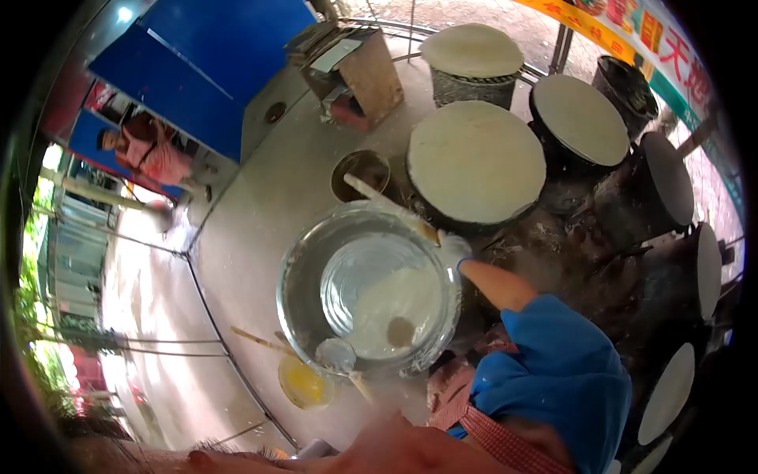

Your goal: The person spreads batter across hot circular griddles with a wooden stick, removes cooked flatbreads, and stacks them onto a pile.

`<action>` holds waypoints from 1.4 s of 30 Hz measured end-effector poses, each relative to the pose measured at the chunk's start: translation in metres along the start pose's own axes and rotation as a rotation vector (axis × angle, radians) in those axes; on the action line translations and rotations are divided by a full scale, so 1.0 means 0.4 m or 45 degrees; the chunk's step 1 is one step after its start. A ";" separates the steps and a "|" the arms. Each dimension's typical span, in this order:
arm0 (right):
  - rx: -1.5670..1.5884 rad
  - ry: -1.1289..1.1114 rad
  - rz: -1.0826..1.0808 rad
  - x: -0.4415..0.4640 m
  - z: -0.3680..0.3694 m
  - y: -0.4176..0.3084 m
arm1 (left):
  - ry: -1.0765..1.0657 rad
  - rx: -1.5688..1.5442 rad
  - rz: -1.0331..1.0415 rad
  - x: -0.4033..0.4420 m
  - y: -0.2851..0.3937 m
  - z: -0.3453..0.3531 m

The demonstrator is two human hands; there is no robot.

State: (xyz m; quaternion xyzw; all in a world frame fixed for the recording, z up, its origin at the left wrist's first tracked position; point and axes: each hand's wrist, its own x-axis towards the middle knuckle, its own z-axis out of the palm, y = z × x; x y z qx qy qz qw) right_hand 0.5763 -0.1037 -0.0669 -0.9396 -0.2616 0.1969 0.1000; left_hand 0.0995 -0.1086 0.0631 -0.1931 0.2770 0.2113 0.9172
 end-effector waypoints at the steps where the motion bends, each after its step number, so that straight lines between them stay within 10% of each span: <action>1: 0.051 0.177 -0.088 0.039 0.055 -0.046 | -0.113 -0.032 0.029 0.037 -0.003 0.071; 7: 0.555 -0.073 -0.162 -0.143 -0.129 -0.018 | -0.256 0.017 -0.044 0.091 -0.089 0.178; 14: 0.641 0.258 0.185 -0.295 -0.316 0.261 | -0.217 0.201 -0.325 0.232 0.133 -0.058; 21: 0.457 0.783 -0.014 0.049 -0.543 0.476 | -0.190 0.402 -0.192 0.269 -0.035 0.140; 34: -0.041 0.044 -0.212 0.787 -0.803 0.422 | 0.040 0.146 0.350 0.313 -0.506 0.250; 42: -0.030 0.386 -0.599 0.829 -0.786 0.444 | -0.075 -0.084 0.362 0.270 -0.534 0.261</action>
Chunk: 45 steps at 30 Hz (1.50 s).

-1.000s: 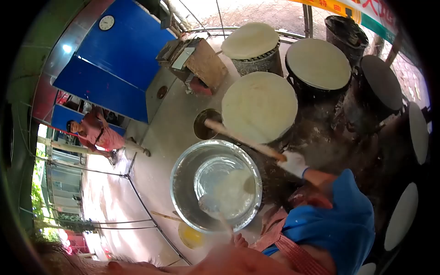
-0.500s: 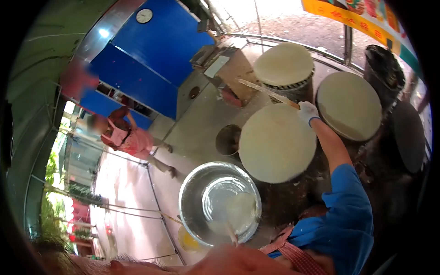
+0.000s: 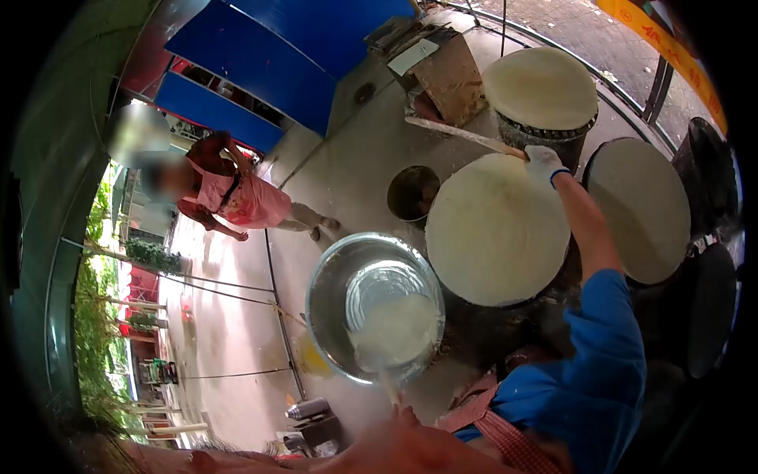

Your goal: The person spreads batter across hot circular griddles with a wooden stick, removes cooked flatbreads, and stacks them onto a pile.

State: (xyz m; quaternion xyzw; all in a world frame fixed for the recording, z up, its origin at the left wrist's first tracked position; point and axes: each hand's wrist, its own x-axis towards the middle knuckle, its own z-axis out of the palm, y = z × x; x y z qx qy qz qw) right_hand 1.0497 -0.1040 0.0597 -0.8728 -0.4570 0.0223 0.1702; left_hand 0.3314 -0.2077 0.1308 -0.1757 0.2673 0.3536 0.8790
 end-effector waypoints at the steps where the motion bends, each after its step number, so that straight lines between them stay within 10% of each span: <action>1: 0.009 0.104 -0.046 -0.016 -0.013 -0.028 | -0.015 -0.035 -0.007 -0.002 0.011 0.001; 12: -0.511 0.412 -0.067 -0.362 -0.498 -0.638 | -0.195 0.010 -0.300 0.040 0.281 -0.195; 17: -0.168 0.767 -0.438 -0.301 -0.689 -0.620 | -0.109 -0.006 -0.279 0.040 0.282 -0.195; 23: -0.041 0.005 0.043 0.015 -0.728 -0.314 | -0.032 0.048 0.035 0.068 0.104 -0.159; 32: -0.742 0.698 -0.437 0.265 -0.952 -0.110 | 0.108 0.253 0.085 0.149 -0.155 -0.033; 45: -0.633 0.323 -0.156 0.139 -0.105 0.223 | 0.244 0.437 0.210 0.219 -0.252 0.123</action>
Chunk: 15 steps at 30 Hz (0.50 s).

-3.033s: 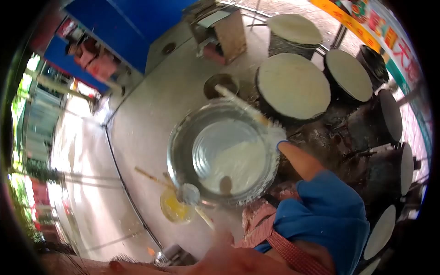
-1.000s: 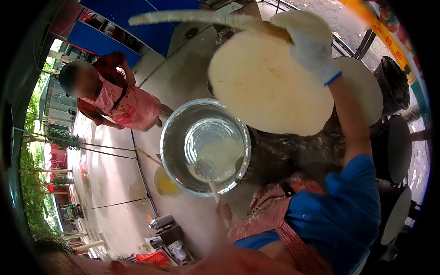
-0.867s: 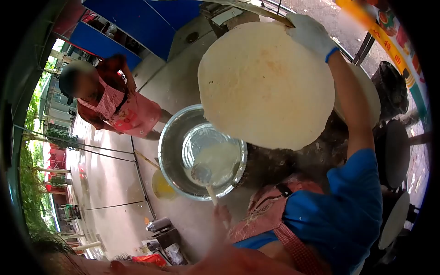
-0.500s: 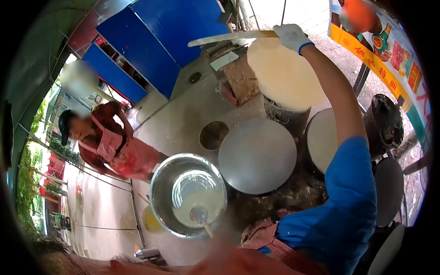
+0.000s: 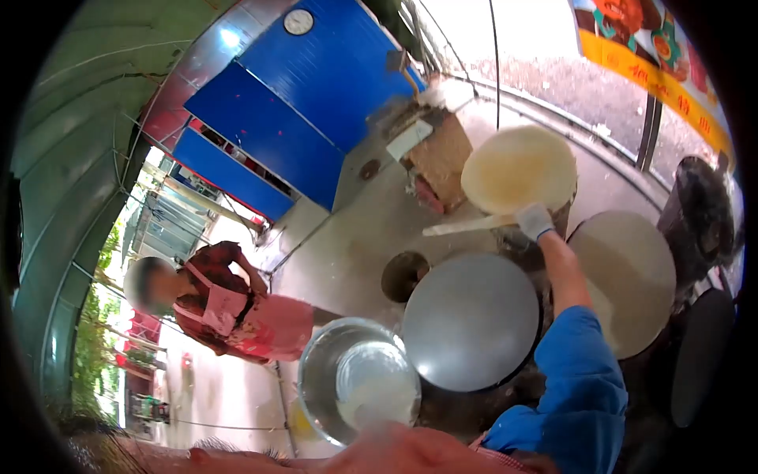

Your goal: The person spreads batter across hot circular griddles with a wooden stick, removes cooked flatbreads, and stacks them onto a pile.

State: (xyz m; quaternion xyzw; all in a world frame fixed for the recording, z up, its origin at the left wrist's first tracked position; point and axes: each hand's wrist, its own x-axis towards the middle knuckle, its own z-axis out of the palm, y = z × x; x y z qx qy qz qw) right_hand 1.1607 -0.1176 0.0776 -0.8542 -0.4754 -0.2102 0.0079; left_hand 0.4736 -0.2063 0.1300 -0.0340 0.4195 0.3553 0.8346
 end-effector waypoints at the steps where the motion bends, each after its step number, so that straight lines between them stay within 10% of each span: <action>1: 0.028 -0.119 0.017 -0.020 0.007 0.009 | 0.023 0.013 0.009 -0.015 -0.001 -0.005; 4: 0.124 0.091 0.095 -0.070 -0.015 0.048 | 0.042 -0.028 0.001 -0.038 -0.004 -0.014; 8: 0.673 -0.444 0.611 -0.102 -0.199 -0.049 | 0.055 0.080 0.116 -0.094 0.025 -0.013; 12: 1.447 -0.315 0.168 -0.219 -0.195 -0.243 | -0.043 -0.351 -0.092 -0.061 0.125 -0.187; 15: 1.362 -0.860 -0.105 -0.243 -0.396 -0.431 | -0.051 -0.314 0.079 -0.036 0.151 -0.281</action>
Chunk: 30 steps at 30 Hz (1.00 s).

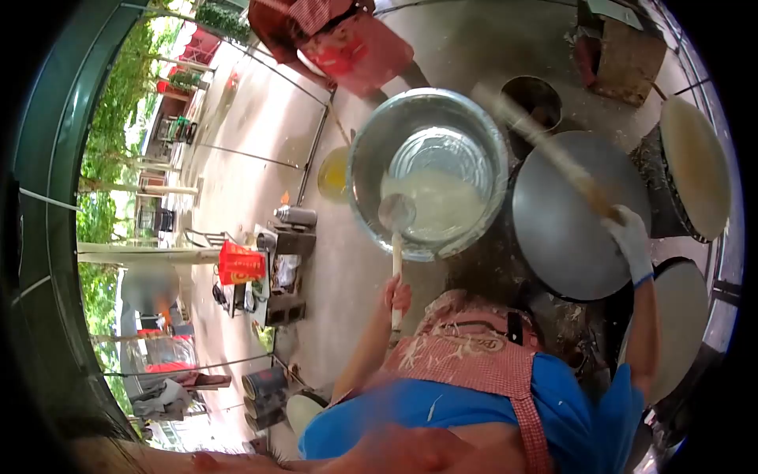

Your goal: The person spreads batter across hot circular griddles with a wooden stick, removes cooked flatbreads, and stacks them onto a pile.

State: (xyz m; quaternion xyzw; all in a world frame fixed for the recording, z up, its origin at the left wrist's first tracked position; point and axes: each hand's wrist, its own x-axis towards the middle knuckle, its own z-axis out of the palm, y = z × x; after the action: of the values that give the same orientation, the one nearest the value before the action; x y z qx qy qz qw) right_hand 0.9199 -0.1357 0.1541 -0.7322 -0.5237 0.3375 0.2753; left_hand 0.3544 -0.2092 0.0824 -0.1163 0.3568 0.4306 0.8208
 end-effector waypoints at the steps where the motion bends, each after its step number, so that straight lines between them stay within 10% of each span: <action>1: -0.208 -0.037 -0.182 0.009 0.049 -0.068 | 0.020 0.102 0.101 0.016 0.035 -0.014; 9: -1.194 -0.378 -0.354 -0.003 0.595 -0.385 | 0.329 0.546 -0.025 0.292 0.363 -0.144; 24: -0.942 -0.345 0.207 -0.225 0.828 -0.493 | 0.248 1.285 0.030 0.496 0.455 -0.288; 30: -0.729 -0.196 0.311 -0.287 0.901 -0.417 | 0.373 0.845 -0.421 0.481 0.514 -0.205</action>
State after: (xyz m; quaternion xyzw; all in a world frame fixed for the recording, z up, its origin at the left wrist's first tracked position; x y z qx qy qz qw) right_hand 0.5152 -0.1769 0.0802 -0.8097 -0.5250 0.2612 -0.0248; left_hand 0.2243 -0.0062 -0.0846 0.0392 0.5663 0.1328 0.8125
